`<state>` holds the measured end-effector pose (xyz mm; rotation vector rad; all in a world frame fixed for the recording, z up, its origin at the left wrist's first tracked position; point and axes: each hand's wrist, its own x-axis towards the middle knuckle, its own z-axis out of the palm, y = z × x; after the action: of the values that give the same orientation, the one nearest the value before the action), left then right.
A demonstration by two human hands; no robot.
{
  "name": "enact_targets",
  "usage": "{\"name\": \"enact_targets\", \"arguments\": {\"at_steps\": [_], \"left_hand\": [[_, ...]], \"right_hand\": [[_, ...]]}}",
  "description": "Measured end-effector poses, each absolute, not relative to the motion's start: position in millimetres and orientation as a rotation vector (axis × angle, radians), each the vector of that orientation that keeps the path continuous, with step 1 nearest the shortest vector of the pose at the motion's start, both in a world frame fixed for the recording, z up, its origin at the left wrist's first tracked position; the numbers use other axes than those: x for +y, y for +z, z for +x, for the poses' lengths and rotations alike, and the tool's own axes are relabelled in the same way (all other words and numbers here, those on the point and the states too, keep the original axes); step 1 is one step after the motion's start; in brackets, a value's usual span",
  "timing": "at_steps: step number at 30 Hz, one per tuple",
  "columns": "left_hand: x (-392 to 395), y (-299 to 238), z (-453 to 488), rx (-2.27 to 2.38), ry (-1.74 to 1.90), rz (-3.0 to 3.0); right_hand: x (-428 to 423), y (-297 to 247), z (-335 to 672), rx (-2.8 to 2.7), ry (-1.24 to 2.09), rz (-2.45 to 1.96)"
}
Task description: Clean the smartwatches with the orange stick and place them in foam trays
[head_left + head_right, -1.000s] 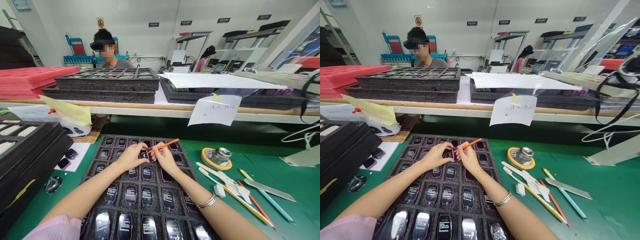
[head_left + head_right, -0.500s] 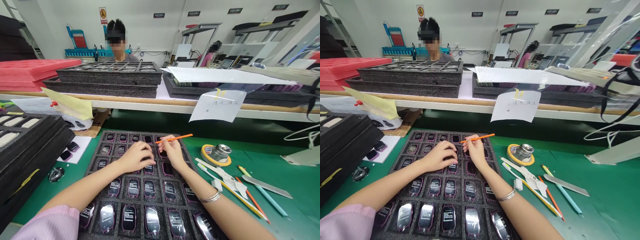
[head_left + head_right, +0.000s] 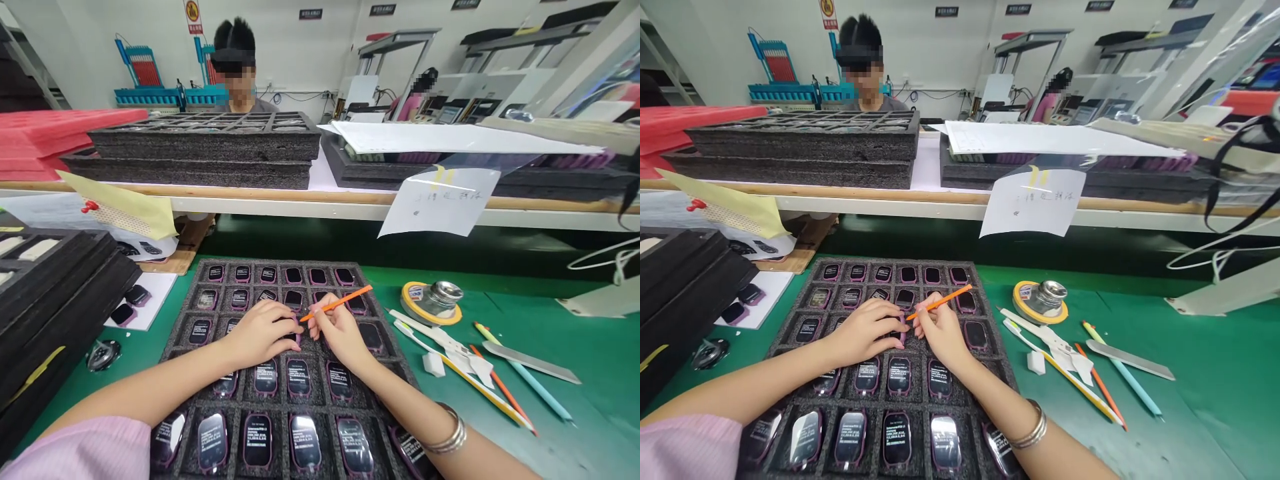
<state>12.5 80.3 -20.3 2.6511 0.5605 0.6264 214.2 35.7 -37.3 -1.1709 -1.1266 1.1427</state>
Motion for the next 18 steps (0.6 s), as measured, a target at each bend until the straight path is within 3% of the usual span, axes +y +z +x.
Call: {"name": "enact_targets", "arguments": {"at_steps": [18], "left_hand": [[93.0,-9.4,13.3,0.769,0.613,2.461]], "right_hand": [[30.9,-32.5,216.7,-1.211,1.06,-1.219]]}}
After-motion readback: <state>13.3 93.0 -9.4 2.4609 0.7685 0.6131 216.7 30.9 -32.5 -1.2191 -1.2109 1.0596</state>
